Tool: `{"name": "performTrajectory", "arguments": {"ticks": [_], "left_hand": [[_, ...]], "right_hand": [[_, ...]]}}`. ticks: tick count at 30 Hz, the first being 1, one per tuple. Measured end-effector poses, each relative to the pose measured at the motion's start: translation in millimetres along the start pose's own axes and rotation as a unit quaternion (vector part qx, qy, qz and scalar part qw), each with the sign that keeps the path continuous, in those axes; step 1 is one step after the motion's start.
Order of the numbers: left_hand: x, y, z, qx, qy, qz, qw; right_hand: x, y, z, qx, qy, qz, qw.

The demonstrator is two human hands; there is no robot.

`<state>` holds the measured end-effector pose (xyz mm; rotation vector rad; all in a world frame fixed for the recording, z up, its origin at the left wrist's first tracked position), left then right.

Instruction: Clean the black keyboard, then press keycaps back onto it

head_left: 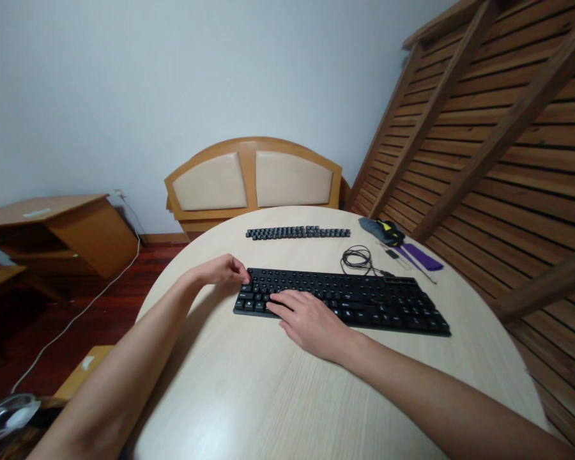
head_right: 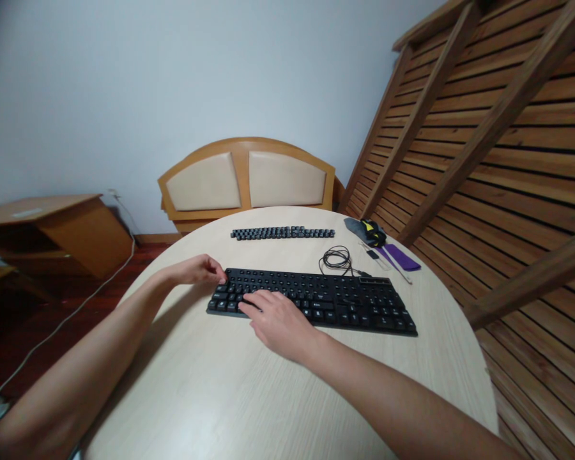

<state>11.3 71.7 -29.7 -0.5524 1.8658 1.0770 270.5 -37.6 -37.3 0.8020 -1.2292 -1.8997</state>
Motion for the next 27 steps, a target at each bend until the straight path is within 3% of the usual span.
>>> {"name": "performTrajectory", "arguments": {"ticks": [5, 11, 17, 27], "left_hand": [[-1.1, -1.9, -1.1, -0.011, -0.031, 0.035, 0.999], [-0.8, 20.5, 23.5, -0.155, -0.071, 0.149, 0.974], [8.5, 41.6, 61.7, -0.265, -0.043, 0.242, 0.932], [13.2, 34.9, 95.6, -0.355, 0.022, 0.305, 0.883]], "right_hand": [[0.0, 0.5, -0.3, 0.002, 0.000, 0.005, 1.000], [0.2, 2.9, 0.6, 0.006, 0.000, 0.008, 1.000], [0.4, 2.6, 0.4, 0.006, -0.002, 0.012, 1.000], [0.3, 4.1, -0.4, 0.012, -0.010, 0.017, 1.000]]}}
Point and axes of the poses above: each hand's wrist, its own z-axis towards the middle knuckle, its own y-axis out of the back of the hand, x = y × z, the point moved 3 cm from there along z, towards the middle knuckle, and after that the axes turned 12 degrees about -z, right-handed, at the moved point
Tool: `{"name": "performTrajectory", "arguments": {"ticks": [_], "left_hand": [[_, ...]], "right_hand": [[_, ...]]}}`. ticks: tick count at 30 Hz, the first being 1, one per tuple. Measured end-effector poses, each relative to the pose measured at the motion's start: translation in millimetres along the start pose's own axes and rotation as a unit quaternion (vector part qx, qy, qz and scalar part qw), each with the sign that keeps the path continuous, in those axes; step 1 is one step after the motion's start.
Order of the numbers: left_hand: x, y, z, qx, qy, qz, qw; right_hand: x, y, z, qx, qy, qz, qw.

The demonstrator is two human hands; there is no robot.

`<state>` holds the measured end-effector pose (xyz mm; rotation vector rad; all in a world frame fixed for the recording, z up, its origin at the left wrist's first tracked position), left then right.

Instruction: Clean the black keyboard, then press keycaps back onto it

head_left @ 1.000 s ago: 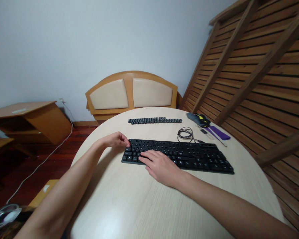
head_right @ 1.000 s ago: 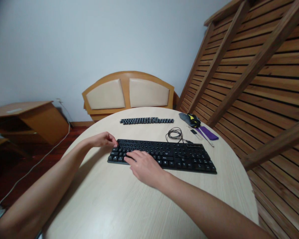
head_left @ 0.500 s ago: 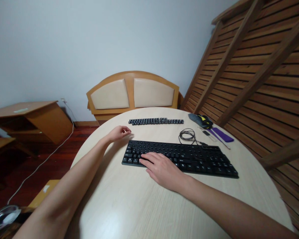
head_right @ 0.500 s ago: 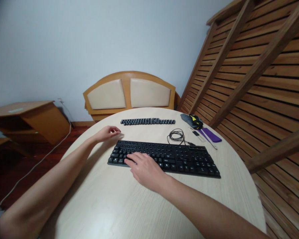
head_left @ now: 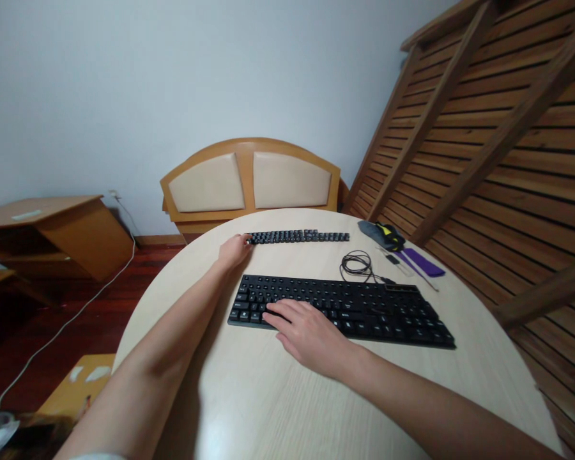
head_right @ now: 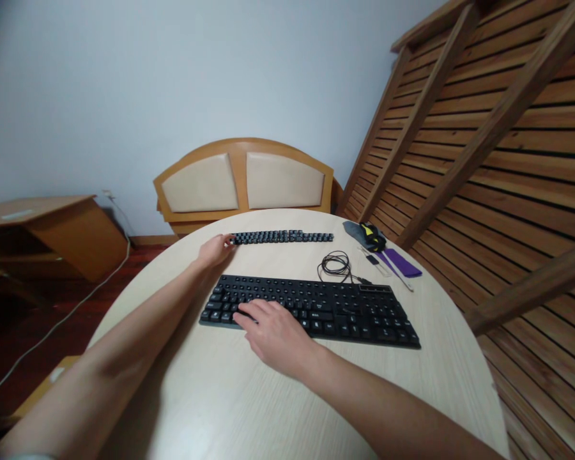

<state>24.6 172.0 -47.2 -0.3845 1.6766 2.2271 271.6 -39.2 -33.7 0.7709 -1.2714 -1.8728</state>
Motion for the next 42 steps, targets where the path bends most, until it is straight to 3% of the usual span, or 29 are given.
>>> {"name": "performTrajectory", "arguments": {"ticks": [14, 23, 28, 32, 37, 42], "left_hand": [[-2.1, 3.2, -3.0, -0.010, 0.004, 0.009, 1.000], [-13.0, 18.0, -33.3, 0.003, -0.020, -0.074, 0.997], [-32.7, 38.1, -68.3, 0.073, -0.096, -0.152, 0.981], [-47.5, 53.3, -94.7, 0.217, -0.172, -0.242, 0.930], [-47.7, 60.1, -102.7, 0.289, -0.160, -0.249, 0.911], [-42.9, 59.2, -101.7, 0.307, -0.145, -0.244, 0.909]], "right_hand": [[0.4, -0.3, 0.2, 0.001, -0.003, 0.004, 1.000], [-5.4, -0.8, -0.3, 0.003, 0.019, 0.012, 1.000], [-16.0, 7.5, -2.0, 0.001, 0.024, 0.040, 0.999], [-33.3, 14.3, -7.1, 0.014, -0.038, 0.053, 0.998], [-58.3, 4.5, -18.3, 0.084, -0.099, 0.042, 0.991], [-65.3, -2.2, -21.6, 0.092, -0.107, 0.033, 0.989]]}}
Point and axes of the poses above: each hand's wrist, its own z-axis towards the middle knuckle, its own y-axis out of the back of the hand, x = y × z, the point moved 3 cm from there along z, towards the middle knuckle, and after that the axes turned 12 degrees about -z, right-handed, at the moved point
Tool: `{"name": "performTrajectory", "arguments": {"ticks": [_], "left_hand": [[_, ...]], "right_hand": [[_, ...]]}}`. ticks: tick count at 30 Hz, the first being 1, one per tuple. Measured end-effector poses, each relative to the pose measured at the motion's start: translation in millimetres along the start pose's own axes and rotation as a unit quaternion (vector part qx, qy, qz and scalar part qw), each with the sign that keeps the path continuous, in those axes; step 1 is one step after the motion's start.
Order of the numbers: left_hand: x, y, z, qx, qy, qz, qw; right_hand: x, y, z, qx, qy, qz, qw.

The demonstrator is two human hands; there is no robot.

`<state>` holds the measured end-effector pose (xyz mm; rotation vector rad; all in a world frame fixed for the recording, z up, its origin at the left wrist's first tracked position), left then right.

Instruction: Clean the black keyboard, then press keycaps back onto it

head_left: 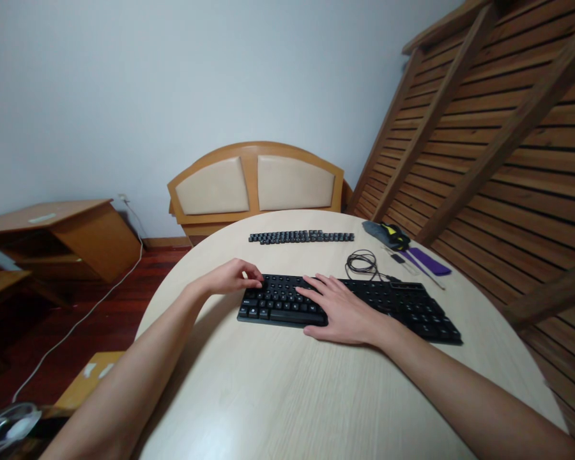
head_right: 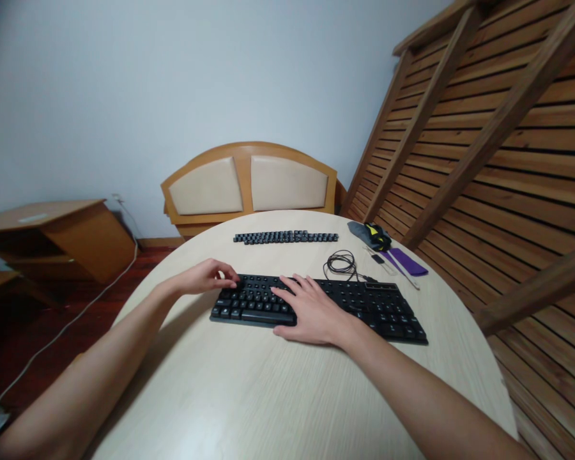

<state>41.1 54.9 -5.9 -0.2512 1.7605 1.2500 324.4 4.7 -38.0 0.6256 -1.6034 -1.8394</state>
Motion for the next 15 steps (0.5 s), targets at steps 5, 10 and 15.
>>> {"name": "performTrajectory", "arguments": {"ticks": [5, 10, 15], "left_hand": [[2.0, -1.8, -0.1, 0.006, 0.006, -0.005, 1.000], [4.2, -3.6, 1.3, 0.005, 0.011, -0.012, 1.000], [2.5, -3.9, 0.7, 0.003, 0.014, -0.020, 1.000]], "right_hand": [[2.3, 0.3, -0.1, 0.000, 0.002, -0.011, 1.000], [1.4, -0.9, -0.1, -0.005, 0.004, -0.011, 1.000], [1.5, -1.3, -0.1, -0.005, 0.005, -0.011, 1.000]]}}
Point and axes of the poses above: each hand's wrist, its own z-axis towards the middle knuckle, its own y-axis out of the back of the hand, x = y × z, the point moved 3 cm from there along z, towards the middle knuckle, and after that the axes turned 12 degrees about -z, right-handed, at the moved point
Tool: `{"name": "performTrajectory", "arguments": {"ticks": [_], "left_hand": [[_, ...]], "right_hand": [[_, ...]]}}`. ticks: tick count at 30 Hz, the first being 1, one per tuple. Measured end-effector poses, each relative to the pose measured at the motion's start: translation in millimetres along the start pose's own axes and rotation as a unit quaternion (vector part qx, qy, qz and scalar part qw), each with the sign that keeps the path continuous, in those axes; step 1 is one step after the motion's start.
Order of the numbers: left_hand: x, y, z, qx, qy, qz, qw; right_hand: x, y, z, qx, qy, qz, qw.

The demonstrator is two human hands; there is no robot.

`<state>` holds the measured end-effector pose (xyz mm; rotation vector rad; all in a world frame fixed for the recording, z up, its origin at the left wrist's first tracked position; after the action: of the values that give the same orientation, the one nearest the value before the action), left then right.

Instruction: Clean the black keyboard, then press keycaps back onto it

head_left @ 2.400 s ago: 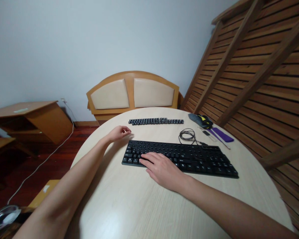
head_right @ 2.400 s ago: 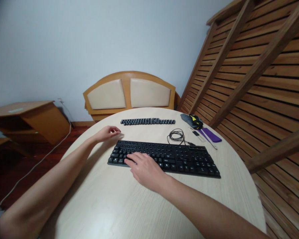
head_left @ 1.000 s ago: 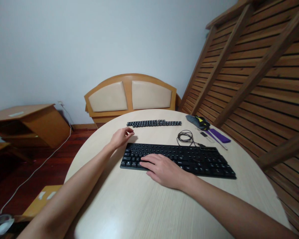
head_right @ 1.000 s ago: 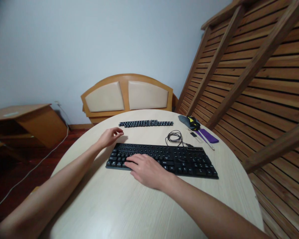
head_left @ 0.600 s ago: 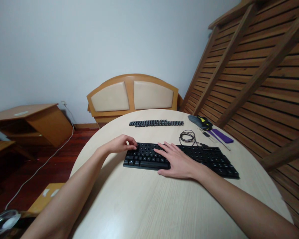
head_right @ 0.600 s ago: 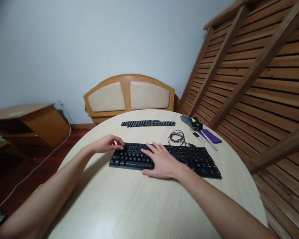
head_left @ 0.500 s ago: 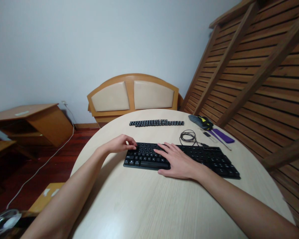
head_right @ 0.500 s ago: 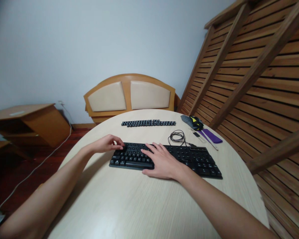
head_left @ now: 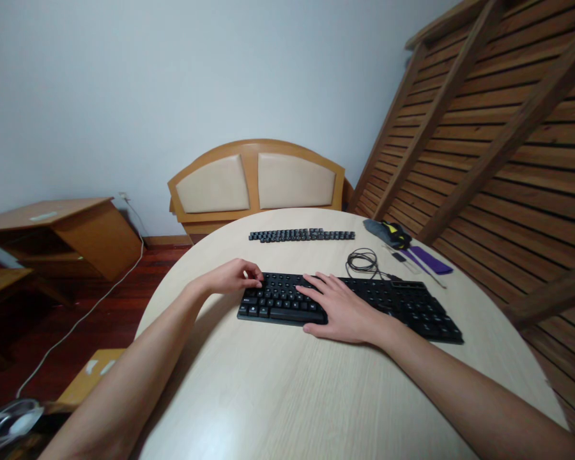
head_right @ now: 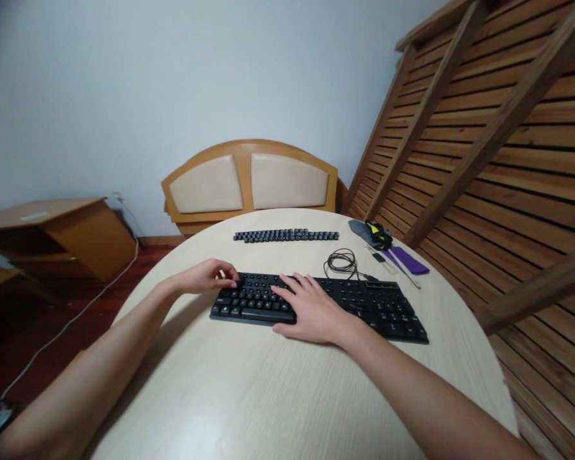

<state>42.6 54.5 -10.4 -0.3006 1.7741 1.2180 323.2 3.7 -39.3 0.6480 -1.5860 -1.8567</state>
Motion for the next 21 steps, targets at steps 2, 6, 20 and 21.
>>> {"name": "performTrajectory", "arguments": {"ticks": [2, 6, 20, 21], "left_hand": [[-1.1, -0.1, -0.1, 0.000, -0.001, 0.004, 1.000], [-2.0, -0.7, 0.6, 0.003, -0.002, 0.003, 1.000], [8.3, -0.6, 1.8, 0.004, -0.010, -0.009, 1.000], [8.7, -0.5, 2.2, 0.002, -0.014, -0.003, 1.000]], "right_hand": [[0.5, 0.5, 0.1, -0.001, -0.001, 0.001, 1.000], [1.3, 0.9, 0.6, 0.007, -0.003, -0.001, 1.000], [1.9, 1.8, 0.3, 0.016, -0.004, -0.004, 1.000], [1.6, 1.5, 0.6, 0.017, -0.005, -0.003, 1.000]]}}
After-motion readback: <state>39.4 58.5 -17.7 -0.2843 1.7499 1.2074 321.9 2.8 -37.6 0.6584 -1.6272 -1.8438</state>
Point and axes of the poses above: each hand's wrist, its own z-axis towards the middle knuckle, its own y-axis out of the back of the hand, x = y × z, the point moved 3 cm from there along z, towards the middle knuckle, and after that the axes turned 12 degrees about -z, right-handed, at the moved point
